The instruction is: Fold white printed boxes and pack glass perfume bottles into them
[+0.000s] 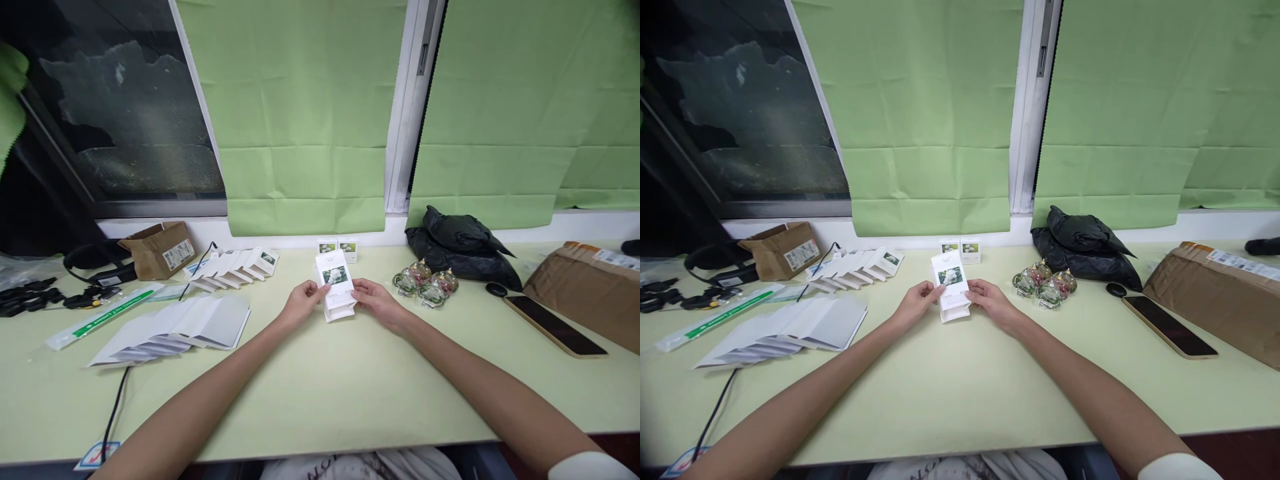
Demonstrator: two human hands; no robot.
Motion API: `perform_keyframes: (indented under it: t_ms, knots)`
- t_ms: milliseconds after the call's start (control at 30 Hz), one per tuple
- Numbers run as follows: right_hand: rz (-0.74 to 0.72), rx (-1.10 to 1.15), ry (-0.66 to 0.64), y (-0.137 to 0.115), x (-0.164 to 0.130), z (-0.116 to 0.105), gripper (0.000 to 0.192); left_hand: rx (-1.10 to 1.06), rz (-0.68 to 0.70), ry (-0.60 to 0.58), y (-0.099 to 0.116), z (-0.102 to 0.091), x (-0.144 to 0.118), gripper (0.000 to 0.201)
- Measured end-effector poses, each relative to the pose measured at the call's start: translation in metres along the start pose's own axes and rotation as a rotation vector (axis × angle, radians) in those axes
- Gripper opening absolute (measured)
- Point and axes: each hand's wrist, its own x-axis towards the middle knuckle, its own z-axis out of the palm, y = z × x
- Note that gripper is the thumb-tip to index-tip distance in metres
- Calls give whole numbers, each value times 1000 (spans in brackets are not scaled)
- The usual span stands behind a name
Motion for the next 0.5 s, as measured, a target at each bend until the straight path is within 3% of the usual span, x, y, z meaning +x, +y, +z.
perform_keyframes:
  t_ms: [500]
  knots:
    - [17, -10, -7, -1, -1, -3, 43, -125, -13, -34, 2, -1, -3, 47]
